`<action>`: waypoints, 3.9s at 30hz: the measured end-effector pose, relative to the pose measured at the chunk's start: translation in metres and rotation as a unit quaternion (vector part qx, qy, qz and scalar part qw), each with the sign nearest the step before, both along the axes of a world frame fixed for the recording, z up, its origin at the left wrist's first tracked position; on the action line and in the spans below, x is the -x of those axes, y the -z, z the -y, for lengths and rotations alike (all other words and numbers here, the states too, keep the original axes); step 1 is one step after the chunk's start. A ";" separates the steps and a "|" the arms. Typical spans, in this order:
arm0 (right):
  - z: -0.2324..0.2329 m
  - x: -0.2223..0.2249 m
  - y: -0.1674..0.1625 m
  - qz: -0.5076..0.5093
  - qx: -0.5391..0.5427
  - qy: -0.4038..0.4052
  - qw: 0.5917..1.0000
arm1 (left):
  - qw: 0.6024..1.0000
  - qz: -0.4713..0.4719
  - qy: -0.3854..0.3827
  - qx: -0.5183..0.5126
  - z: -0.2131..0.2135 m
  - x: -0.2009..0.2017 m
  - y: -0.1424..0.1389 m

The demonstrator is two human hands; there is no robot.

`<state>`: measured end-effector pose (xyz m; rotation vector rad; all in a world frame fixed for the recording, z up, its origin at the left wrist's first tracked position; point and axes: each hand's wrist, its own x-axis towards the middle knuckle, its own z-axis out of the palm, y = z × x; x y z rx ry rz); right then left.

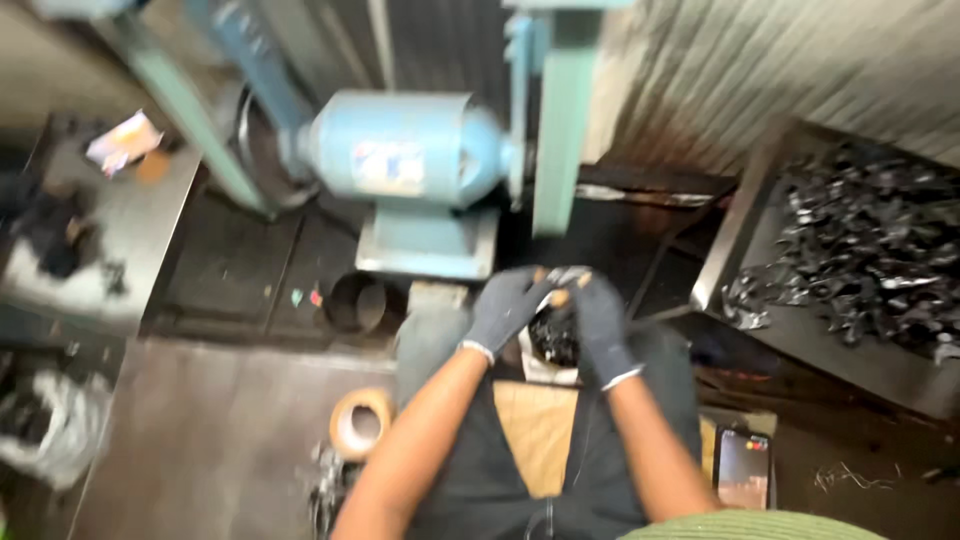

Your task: The person sits on the floor at a bench grinder and grinds small black metal parts one at a time, holding each piece against the spinning abrasive wheel with both hands until sparks fly, then places the ground part into a container on their lap and picks the next part. They briefly touch a phone playing a video beside them before resuming grinding.

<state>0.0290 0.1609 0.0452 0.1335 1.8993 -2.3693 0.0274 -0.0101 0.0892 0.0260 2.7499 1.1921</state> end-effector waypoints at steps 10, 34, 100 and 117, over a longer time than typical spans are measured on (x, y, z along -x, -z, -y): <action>0.042 0.049 0.065 -0.361 -0.457 -0.007 0.813 | 0.979 -0.012 -0.206 0.002 0.010 0.028 0.064; 0.025 0.044 0.015 -0.082 -0.233 0.034 0.968 | 0.958 0.045 -0.230 -0.166 -0.021 0.031 0.020; 0.018 0.054 0.035 -0.062 -0.179 -0.048 0.981 | 0.991 -0.018 -0.120 0.050 -0.013 0.038 0.053; -0.003 0.068 0.029 0.036 -0.182 -0.016 0.983 | 0.978 -0.069 -0.104 0.169 -0.049 0.040 0.081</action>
